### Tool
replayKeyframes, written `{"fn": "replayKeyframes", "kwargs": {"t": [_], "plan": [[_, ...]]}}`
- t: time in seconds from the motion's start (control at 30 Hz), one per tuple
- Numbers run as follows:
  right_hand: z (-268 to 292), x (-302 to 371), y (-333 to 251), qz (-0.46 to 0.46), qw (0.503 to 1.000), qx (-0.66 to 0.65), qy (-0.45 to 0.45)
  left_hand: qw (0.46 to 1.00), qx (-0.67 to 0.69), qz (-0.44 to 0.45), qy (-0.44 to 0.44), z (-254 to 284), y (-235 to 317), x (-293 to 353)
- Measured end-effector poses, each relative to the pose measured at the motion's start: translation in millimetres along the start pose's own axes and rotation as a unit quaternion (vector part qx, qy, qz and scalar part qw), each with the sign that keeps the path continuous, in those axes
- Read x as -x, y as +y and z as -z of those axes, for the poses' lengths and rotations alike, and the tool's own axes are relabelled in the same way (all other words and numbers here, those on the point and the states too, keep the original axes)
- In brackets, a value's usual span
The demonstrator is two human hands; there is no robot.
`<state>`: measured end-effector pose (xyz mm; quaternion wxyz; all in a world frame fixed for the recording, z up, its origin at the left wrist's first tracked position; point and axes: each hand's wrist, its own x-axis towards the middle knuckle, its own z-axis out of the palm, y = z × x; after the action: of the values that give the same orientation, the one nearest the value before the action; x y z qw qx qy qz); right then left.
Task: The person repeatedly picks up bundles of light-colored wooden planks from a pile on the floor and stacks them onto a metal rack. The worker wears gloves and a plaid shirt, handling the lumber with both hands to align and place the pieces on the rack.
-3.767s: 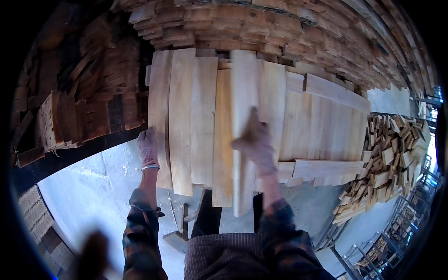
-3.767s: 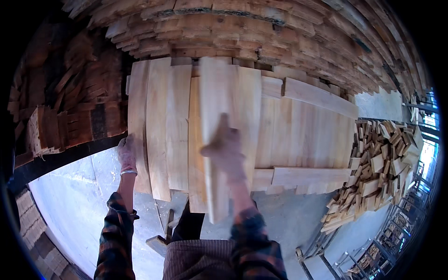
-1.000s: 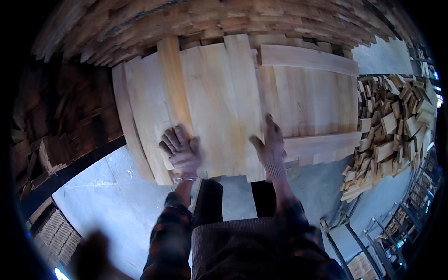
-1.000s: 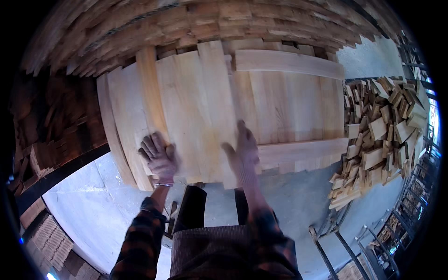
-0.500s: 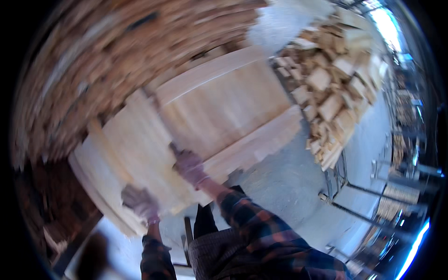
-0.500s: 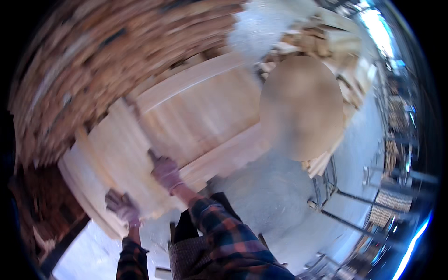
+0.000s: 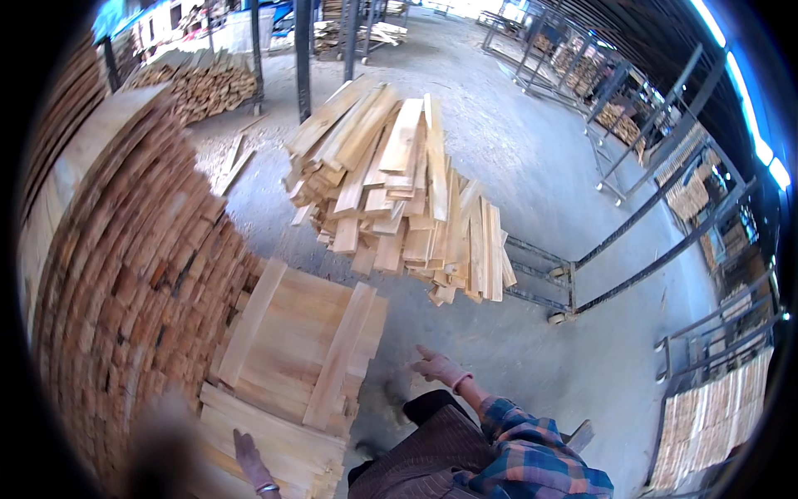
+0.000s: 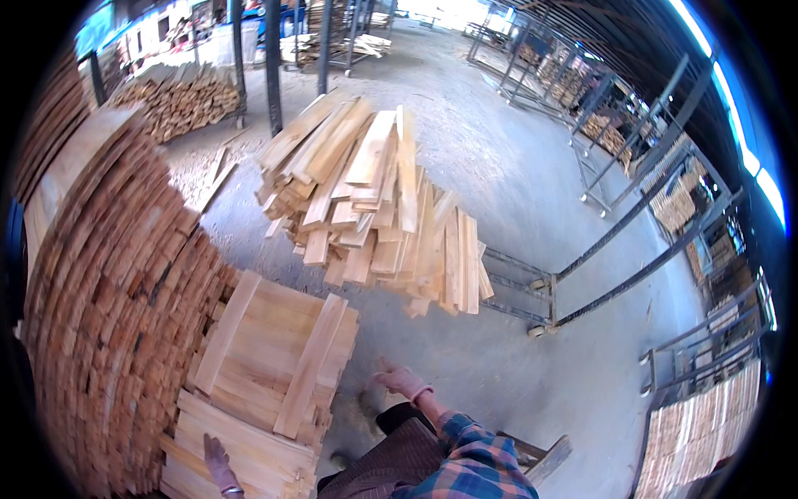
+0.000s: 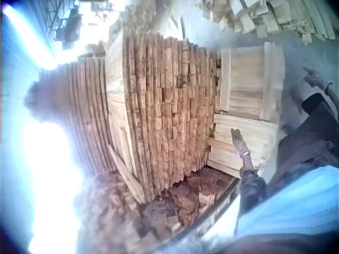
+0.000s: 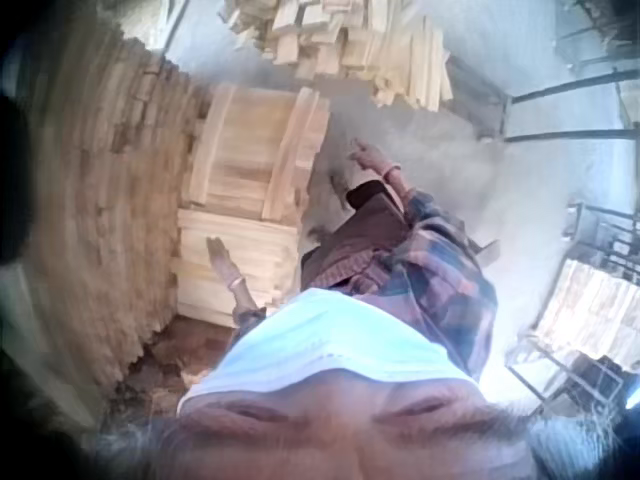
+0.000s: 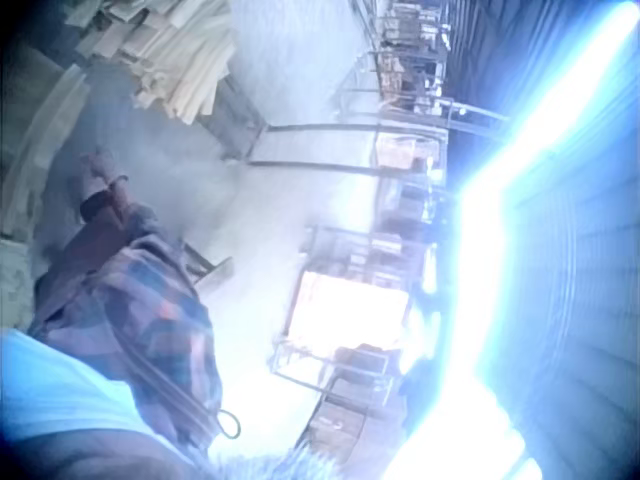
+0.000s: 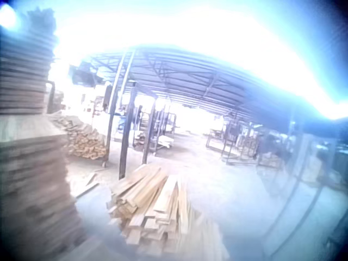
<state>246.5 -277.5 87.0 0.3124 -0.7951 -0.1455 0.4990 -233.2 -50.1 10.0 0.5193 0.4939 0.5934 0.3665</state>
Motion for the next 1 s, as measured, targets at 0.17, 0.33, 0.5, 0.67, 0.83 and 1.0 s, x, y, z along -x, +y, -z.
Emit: {"fn": "replayKeyframes", "kwargs": {"t": [0.17,0.33,0.5,0.67,0.83,1.0], "plan": [[99.9,-61.7,36.7,0.042,0.995,0.024,0.085,0.985,0.025,0.069,-0.156,-191.0,115.4,-25.5],[223.6,-171.8,-52.0,0.234,0.889,0.161,0.36,0.97,0.063,-0.059,-0.225,-409.1,204.1,-66.5],[306.2,-288.2,-169.2,0.207,0.928,0.064,0.303,0.982,0.109,0.032,-0.152,-604.2,252.9,-68.4],[344.0,-276.4,-190.6,0.174,0.946,0.027,0.271,0.994,-0.009,-0.022,-0.103,-653.3,288.3,-52.3],[331.5,-242.8,-222.9,0.248,0.949,0.006,0.197,0.998,-0.018,-0.029,-0.057,-661.4,273.4,-74.7],[284.2,-278.3,-223.9,0.275,0.925,0.031,0.259,0.993,-0.005,0.015,-0.114,-670.6,295.6,-79.8]]}}
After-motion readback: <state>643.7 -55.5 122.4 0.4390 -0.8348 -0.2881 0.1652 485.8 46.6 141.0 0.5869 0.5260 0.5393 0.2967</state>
